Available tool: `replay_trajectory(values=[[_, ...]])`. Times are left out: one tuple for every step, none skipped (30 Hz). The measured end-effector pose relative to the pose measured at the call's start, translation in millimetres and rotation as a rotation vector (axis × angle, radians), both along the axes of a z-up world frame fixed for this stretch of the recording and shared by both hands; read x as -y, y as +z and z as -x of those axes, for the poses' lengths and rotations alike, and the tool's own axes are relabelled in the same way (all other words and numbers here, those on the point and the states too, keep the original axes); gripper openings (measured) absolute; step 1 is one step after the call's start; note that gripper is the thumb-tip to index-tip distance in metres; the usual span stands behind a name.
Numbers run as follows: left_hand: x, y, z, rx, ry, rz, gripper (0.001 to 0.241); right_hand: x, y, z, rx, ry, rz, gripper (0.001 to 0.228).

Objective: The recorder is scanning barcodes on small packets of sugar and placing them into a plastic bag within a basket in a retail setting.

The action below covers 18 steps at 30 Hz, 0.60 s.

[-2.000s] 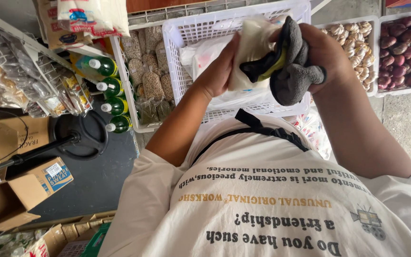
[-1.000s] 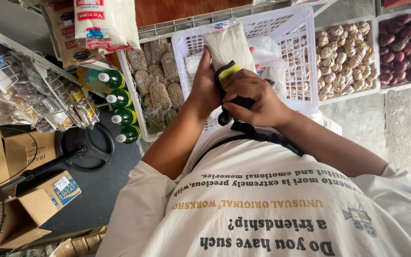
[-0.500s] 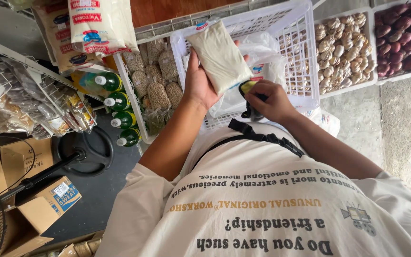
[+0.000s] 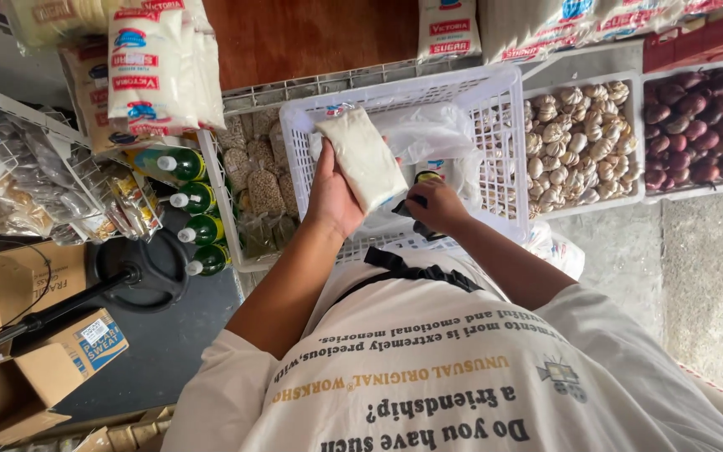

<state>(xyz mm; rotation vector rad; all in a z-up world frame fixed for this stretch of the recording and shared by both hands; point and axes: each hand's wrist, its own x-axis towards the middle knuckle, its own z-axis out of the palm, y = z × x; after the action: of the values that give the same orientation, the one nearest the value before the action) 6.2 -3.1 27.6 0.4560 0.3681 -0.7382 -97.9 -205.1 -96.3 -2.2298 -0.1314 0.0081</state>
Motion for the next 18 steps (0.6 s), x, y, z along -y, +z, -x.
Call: replay_trajectory(values=[[3.4,-0.3,-1.7,-0.003,0.002,-0.01,0.073,2.8,-3.3,-1.5,-0.003,0.002,-0.01,0.015],[7.6,-1.0,-3.0,0.001,-0.006,-0.028,0.072,6.1,-6.4,-1.6,-0.123,0.008,-0.023,0.02],[11.6,-1.7,-4.3,0.006,-0.014,-0.046,0.071,9.2,-9.5,-1.6,-0.243,0.016,-0.037,0.024],[17.0,-1.6,-6.1,0.005,-0.018,-0.05,0.071,9.4,-2.3,-2.0,-0.244,0.013,-0.04,0.024],[21.8,-1.2,-7.8,0.009,-0.028,-0.065,0.072,9.0,5.2,-2.4,-0.248,-0.028,-0.044,0.033],[26.6,-0.5,-9.9,0.015,-0.035,-0.079,0.073,9.1,13.0,-4.1,-0.249,-0.065,-0.047,0.043],[32.2,-2.5,-12.6,0.015,-0.035,-0.081,0.073,7.8,33.9,-8.3,-0.248,-0.065,-0.049,0.043],[36.9,-4.4,-15.1,0.022,-0.02,-0.077,0.073,6.0,55.0,-12.8,-0.23,-0.13,-0.073,0.053],[40.9,-6.3,-17.2,0.029,-0.006,-0.074,0.072,3.6,76.0,-16.8,-0.213,-0.195,-0.098,0.063],[46.1,-10.0,-20.9,0.027,-0.005,-0.076,0.072,5.1,93.0,-21.6,-0.215,-0.193,-0.099,0.063],[51.1,-13.9,-24.1,0.048,0.006,-0.122,0.07,6.4,109.9,-26.1,-0.028,-0.186,-0.075,0.073],[56.7,-18.0,-27.8,0.071,0.015,-0.166,0.069,8.3,126.8,-30.8,0.16,-0.177,-0.048,0.082],[63.6,-18.3,-31.3,0.069,0.014,-0.166,0.069,11.6,129.3,-36.5,0.159,-0.178,-0.048,0.082],[70.3,-18.3,-34.7,0.07,0.034,-0.184,0.067,14.8,132.1,-42.2,0.174,-0.166,-0.088,0.088],[76.8,-18.1,-38.0,0.072,0.053,-0.203,0.066,17.7,135.1,-47.8,0.189,-0.154,-0.128,0.093],[83.8,-17.2,-43.1,0.074,0.053,-0.202,0.066,21.2,132.8,-54.8,0.191,-0.155,-0.127,0.093],[90.8,-16.1,-48.3,0.114,0.042,-0.187,0.065,24.5,130.7,-61.8,0.166,-0.169,-0.213,0.09],[98.7,-14.8,-54.6,0.157,0.033,-0.171,0.064,28.9,128.8,-70.0,0.143,-0.181,-0.298,0.087]])
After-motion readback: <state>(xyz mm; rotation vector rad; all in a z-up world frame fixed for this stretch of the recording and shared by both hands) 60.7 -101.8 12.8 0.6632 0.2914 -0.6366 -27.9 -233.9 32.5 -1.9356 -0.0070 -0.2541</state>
